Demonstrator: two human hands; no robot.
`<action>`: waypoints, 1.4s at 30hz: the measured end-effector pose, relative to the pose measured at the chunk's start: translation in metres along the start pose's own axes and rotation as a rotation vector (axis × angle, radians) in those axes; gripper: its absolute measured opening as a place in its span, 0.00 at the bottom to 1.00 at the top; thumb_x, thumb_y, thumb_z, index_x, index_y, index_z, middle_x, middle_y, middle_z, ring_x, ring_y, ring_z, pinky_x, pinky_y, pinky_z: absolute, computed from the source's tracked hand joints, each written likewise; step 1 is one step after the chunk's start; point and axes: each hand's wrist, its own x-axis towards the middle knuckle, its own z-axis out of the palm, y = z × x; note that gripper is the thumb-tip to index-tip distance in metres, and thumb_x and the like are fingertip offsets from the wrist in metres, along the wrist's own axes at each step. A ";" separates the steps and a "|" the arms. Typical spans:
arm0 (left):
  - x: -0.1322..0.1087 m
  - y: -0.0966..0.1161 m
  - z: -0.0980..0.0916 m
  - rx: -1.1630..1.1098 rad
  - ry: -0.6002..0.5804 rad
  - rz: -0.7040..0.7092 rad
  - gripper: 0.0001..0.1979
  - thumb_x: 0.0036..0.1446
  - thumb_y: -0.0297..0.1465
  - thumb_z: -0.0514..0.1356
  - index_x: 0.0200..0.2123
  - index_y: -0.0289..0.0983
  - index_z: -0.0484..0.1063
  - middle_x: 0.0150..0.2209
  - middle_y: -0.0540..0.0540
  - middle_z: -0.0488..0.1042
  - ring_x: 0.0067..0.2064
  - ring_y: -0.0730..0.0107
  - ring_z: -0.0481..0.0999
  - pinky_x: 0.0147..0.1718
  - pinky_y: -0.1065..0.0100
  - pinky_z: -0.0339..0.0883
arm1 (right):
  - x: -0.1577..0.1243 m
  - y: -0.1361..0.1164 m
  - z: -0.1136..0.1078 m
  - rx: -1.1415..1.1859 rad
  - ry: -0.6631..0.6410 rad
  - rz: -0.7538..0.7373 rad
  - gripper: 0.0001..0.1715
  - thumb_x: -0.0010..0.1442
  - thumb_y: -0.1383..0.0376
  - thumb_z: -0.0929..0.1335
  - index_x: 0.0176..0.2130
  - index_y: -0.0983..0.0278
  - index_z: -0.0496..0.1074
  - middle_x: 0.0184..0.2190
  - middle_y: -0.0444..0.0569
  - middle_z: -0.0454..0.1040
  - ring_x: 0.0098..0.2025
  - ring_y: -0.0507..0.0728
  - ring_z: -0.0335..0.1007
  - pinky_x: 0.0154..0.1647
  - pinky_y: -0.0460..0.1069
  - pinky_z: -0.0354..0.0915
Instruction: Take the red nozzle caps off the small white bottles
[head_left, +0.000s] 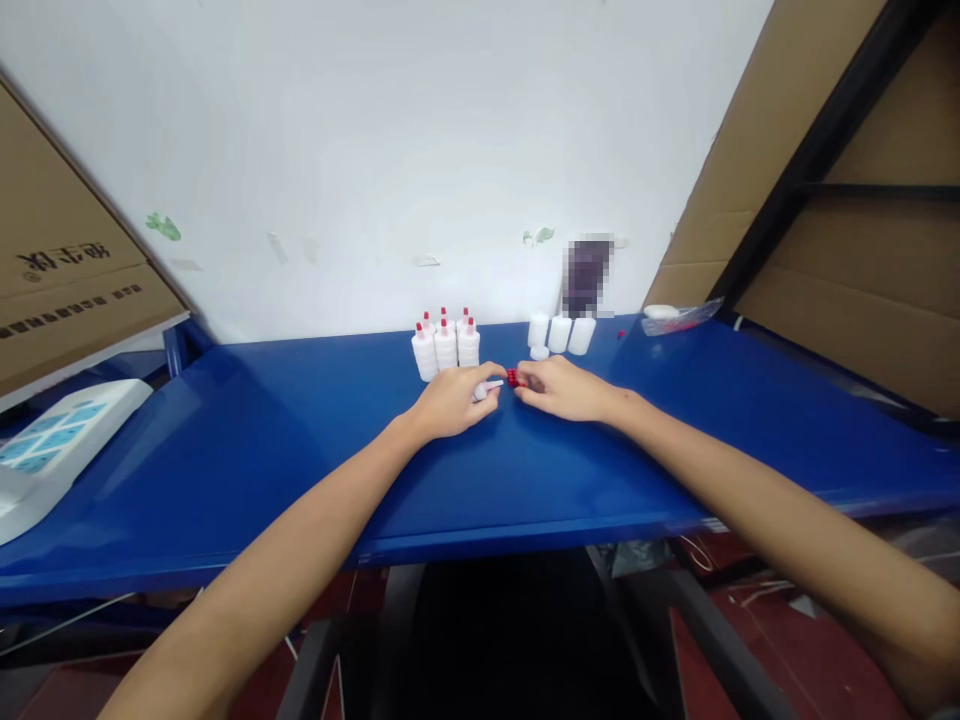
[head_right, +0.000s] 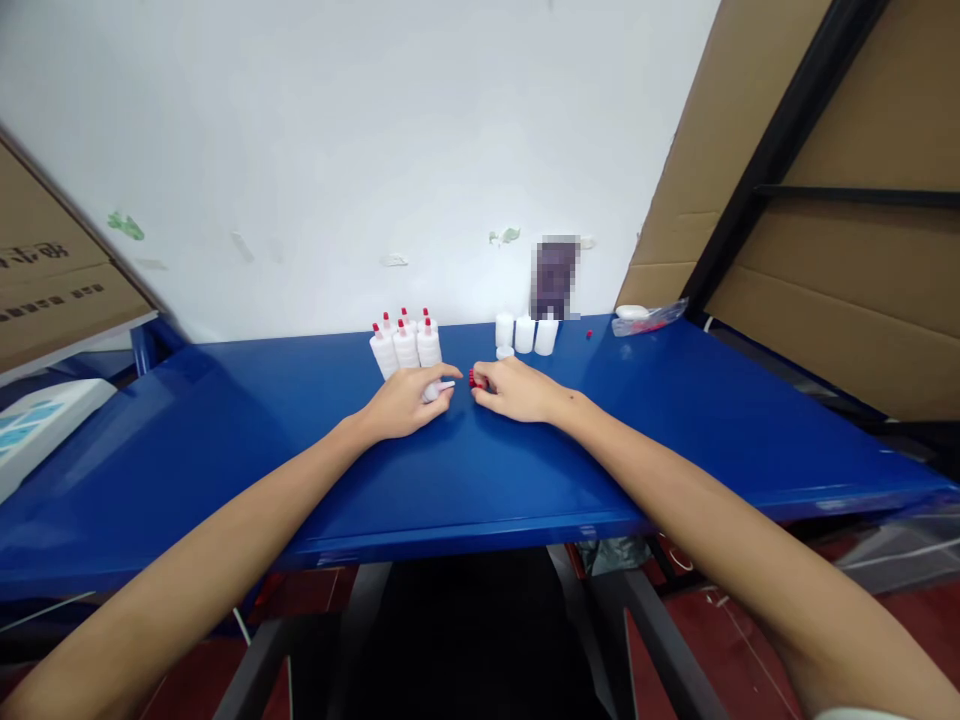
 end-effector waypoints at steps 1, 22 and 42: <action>0.000 -0.001 0.000 -0.002 0.002 -0.005 0.17 0.65 0.33 0.55 0.55 0.39 0.73 0.50 0.45 0.81 0.48 0.60 0.82 0.49 0.62 0.73 | 0.000 -0.001 0.002 -0.016 -0.003 -0.008 0.07 0.64 0.63 0.65 0.33 0.62 0.65 0.26 0.44 0.70 0.28 0.53 0.63 0.32 0.47 0.55; 0.000 0.000 0.000 0.004 0.003 -0.034 0.17 0.65 0.34 0.55 0.54 0.40 0.73 0.49 0.45 0.82 0.48 0.60 0.82 0.49 0.62 0.74 | 0.001 0.006 0.003 0.121 -0.030 0.124 0.10 0.62 0.58 0.69 0.33 0.61 0.71 0.25 0.42 0.71 0.26 0.51 0.63 0.30 0.47 0.54; 0.000 0.002 -0.002 0.030 -0.019 -0.045 0.18 0.66 0.35 0.55 0.56 0.40 0.72 0.47 0.45 0.82 0.44 0.60 0.82 0.43 0.63 0.73 | 0.004 0.007 0.012 0.026 0.099 0.175 0.09 0.63 0.59 0.69 0.33 0.61 0.70 0.24 0.41 0.71 0.26 0.52 0.63 0.30 0.47 0.52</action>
